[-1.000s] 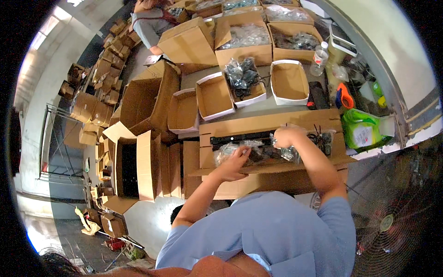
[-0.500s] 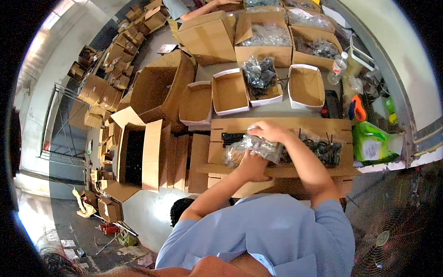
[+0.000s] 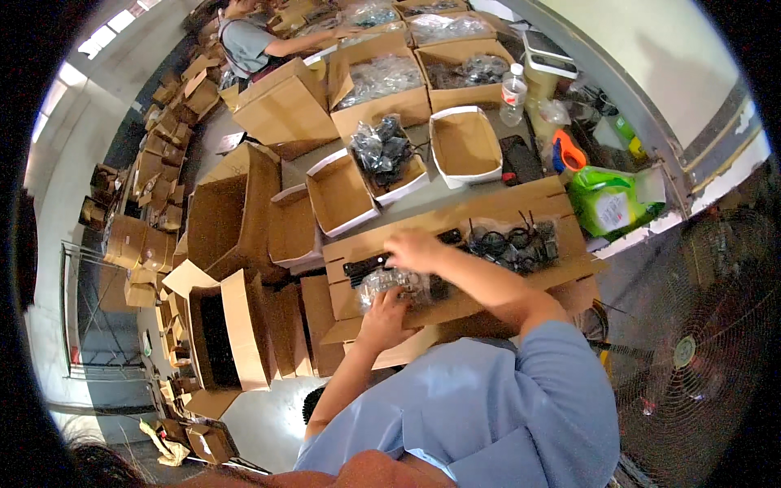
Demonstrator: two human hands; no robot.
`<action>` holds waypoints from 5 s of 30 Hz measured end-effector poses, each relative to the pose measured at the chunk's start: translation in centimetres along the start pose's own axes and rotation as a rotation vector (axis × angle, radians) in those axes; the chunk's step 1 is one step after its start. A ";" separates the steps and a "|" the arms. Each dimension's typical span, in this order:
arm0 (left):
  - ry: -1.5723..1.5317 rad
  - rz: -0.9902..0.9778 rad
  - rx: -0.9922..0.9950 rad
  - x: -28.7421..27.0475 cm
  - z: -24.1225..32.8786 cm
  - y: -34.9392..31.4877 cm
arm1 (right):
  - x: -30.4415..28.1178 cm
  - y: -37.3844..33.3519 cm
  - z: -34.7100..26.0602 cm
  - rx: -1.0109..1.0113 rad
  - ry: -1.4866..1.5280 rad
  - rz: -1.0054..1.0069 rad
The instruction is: The person is packing various metal hardware components and rods into a long cardboard box and then sealing it with tape.
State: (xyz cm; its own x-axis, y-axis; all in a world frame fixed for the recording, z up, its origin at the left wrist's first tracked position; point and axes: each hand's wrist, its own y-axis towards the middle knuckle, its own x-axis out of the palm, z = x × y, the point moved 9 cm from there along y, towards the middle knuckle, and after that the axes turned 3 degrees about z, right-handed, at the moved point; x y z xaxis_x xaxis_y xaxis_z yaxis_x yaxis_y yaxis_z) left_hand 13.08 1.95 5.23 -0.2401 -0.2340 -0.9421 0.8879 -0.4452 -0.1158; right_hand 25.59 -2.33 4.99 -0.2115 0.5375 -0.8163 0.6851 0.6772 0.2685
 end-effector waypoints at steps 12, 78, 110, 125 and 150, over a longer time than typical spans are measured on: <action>0.074 0.057 -0.007 -1.8 -0.2 2.1 | -7.9 -7.9 15.7 0.607 -0.227 -0.294; 0.308 -0.130 0.215 1.5 4.8 5.6 | -18.2 -30.4 16.9 0.894 0.009 0.293; 0.124 0.069 0.148 1.2 2.3 7.6 | -16.6 -23.2 10.0 0.506 -0.119 0.240; 0.349 -0.215 0.218 3.7 3.0 7.1 | -11.2 -22.3 9.1 0.295 -0.450 -0.281; 0.205 -0.004 0.374 5.7 14.2 13.6 | -19.5 -22.2 40.9 1.138 -0.443 0.016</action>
State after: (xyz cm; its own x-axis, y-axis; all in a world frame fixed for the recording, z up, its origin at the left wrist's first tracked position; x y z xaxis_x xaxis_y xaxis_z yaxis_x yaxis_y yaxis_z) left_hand 18.23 -17.76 2.78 -0.1266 -0.0718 -0.9894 0.6743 -0.7377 -0.0327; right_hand 42.96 -48.42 -5.96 -0.0943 0.1735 -0.9803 0.9514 -0.2742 -0.1400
